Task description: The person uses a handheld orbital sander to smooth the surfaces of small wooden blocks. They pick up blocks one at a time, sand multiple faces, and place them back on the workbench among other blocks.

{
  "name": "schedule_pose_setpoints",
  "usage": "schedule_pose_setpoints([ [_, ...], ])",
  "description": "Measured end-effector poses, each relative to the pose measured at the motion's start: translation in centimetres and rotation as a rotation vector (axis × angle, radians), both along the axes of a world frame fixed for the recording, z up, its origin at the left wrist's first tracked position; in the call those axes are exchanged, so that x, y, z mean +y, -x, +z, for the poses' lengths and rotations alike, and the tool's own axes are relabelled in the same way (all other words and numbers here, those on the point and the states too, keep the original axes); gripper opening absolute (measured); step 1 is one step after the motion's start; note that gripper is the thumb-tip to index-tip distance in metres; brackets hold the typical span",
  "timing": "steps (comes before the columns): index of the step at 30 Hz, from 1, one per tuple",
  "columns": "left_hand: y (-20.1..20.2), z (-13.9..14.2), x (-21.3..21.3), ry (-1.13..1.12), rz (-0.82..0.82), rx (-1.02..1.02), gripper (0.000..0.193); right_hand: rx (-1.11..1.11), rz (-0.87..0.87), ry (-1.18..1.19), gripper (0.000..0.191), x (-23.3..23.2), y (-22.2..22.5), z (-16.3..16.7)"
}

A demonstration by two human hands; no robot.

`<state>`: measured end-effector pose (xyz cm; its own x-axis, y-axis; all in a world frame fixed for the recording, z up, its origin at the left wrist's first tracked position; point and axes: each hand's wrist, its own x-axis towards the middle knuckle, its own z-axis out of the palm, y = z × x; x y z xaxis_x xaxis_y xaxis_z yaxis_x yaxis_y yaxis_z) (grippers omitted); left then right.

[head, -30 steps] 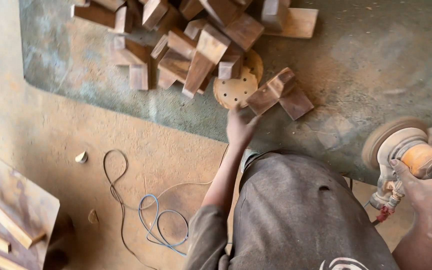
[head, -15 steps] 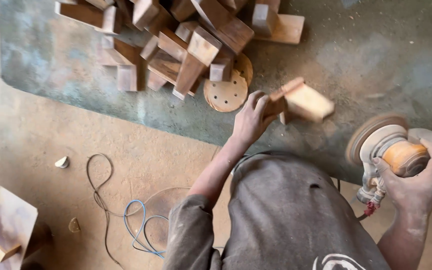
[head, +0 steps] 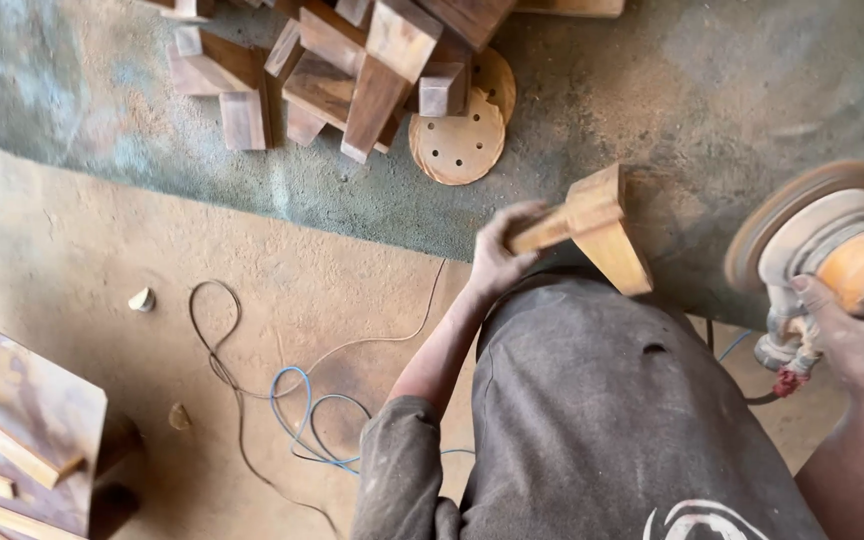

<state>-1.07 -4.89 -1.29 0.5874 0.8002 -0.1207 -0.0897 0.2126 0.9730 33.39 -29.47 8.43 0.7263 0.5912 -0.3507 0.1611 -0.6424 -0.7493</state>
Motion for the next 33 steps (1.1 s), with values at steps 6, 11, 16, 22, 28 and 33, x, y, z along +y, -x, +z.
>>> schedule_pose_setpoints([
  [6,0.4,1.5,-0.5,-0.493,-0.087,0.117,0.043,-0.007,0.104,-0.089,0.043,3.9,2.5,3.1],
  [11,-1.2,1.4,0.5,-0.595,-0.182,0.152,0.044,-0.146,0.232,-0.06,0.066,7.3,4.5,6.5],
  [16,-3.0,0.4,1.9,-0.625,-0.233,0.197,0.047,-0.663,0.642,0.082,0.082,11.8,7.2,10.1],
  [22,-1.6,-0.5,4.8,-0.547,-0.051,0.297,0.039,-0.616,0.816,0.119,0.095,18.8,12.7,13.0],
  [28,-0.6,-2.2,4.9,-0.382,-0.065,0.133,0.031,-0.672,0.937,0.315,0.082,23.0,17.5,12.8],
  [33,-1.4,-4.4,5.5,-0.433,-0.058,0.072,0.039,-0.734,1.037,0.462,0.077,24.0,19.6,11.0],
])
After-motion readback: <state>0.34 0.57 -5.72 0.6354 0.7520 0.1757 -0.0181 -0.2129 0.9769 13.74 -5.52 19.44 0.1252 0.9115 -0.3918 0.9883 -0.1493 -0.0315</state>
